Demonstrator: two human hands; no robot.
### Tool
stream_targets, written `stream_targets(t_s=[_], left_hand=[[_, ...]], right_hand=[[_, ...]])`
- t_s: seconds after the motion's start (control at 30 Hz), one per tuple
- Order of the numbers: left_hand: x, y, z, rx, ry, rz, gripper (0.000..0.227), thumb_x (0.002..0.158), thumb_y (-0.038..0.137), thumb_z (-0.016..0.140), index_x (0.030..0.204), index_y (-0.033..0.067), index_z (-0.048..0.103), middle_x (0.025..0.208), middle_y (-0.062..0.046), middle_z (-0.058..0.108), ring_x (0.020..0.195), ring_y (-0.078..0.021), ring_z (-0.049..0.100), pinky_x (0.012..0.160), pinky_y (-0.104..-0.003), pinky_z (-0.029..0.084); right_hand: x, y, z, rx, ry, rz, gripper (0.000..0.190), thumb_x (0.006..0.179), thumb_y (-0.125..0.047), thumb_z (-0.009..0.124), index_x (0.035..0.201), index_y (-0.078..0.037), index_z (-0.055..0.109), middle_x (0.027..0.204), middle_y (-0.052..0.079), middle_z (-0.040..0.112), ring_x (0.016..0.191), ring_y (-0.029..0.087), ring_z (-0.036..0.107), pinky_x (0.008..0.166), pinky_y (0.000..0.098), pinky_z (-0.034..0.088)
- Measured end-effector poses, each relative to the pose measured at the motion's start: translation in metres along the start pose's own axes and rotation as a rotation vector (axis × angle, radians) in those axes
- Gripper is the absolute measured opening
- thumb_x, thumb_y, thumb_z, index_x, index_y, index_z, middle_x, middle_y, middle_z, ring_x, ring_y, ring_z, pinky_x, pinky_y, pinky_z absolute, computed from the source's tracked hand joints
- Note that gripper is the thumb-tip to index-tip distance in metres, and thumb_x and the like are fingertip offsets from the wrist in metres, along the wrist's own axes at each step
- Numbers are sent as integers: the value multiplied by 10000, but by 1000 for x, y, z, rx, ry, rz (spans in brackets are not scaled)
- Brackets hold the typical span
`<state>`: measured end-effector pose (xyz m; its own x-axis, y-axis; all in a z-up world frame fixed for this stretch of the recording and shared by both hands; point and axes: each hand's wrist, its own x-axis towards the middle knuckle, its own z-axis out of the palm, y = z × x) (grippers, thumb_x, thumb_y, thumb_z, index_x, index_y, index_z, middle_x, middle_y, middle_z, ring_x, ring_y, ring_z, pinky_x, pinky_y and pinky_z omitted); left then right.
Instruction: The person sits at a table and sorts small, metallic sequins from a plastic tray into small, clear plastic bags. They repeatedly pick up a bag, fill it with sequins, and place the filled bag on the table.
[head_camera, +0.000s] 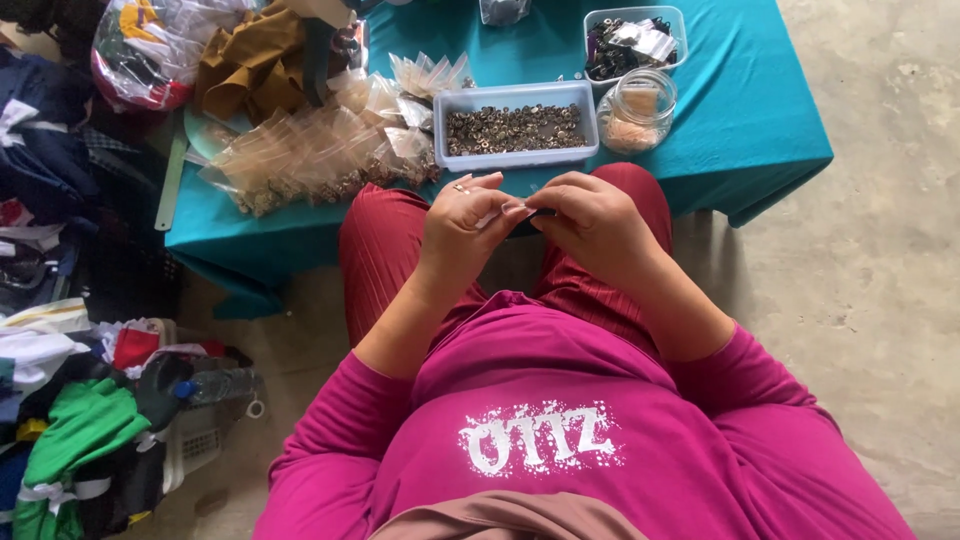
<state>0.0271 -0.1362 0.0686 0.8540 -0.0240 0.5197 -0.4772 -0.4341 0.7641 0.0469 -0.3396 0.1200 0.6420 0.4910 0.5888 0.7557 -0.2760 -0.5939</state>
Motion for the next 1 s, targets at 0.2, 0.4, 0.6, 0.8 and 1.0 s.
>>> stream_targets(t_s=[0.2, 0.4, 0.6, 0.8, 1.0], left_hand=[[-15, -20, 19, 62, -77, 73, 113, 986, 245, 702, 1047, 211, 791, 963, -35, 798, 1153, -251, 709, 1037, -415, 524], [-40, -40, 41, 75, -221, -59, 218, 1041, 304, 617, 1003, 161, 777, 996, -58, 795, 1118, -278, 712, 966, -415, 560], [-32, -3, 31, 101, -358, -141, 269, 1058, 316, 557, 1036, 143, 762, 985, -135, 782, 1047, -345, 715, 898, -478, 574], [-14, -59, 43, -593, -658, -530, 414, 1102, 289, 490, 1409, 45, 622, 1230, -248, 718, 1196, -313, 653, 994, -504, 547], [-2, -61, 26, -981, -698, -870, 427, 1040, 212, 629, 1455, 118, 602, 1145, -133, 761, 1098, -219, 730, 901, -337, 613]], right_hand=[[-13, 23, 9, -69, -95, 90, 164, 854, 45, 765, 967, -73, 762, 879, 90, 719, 761, 271, 709, 691, 370, 604], [-35, 38, 21, 20, -221, 399, 179, 786, -53, 732, 929, -158, 750, 798, 32, 725, 846, 244, 721, 766, 381, 579], [-48, 50, 25, -29, -273, 549, 101, 782, -113, 749, 871, -159, 766, 747, 46, 744, 796, 237, 732, 738, 389, 573], [-44, 73, 32, 99, -262, 619, 122, 787, -106, 763, 894, -164, 766, 783, 53, 761, 833, 197, 754, 736, 344, 590], [-28, 72, 26, 397, -362, 842, 167, 802, 7, 785, 940, -82, 819, 839, 64, 816, 806, 131, 756, 773, 304, 614]])
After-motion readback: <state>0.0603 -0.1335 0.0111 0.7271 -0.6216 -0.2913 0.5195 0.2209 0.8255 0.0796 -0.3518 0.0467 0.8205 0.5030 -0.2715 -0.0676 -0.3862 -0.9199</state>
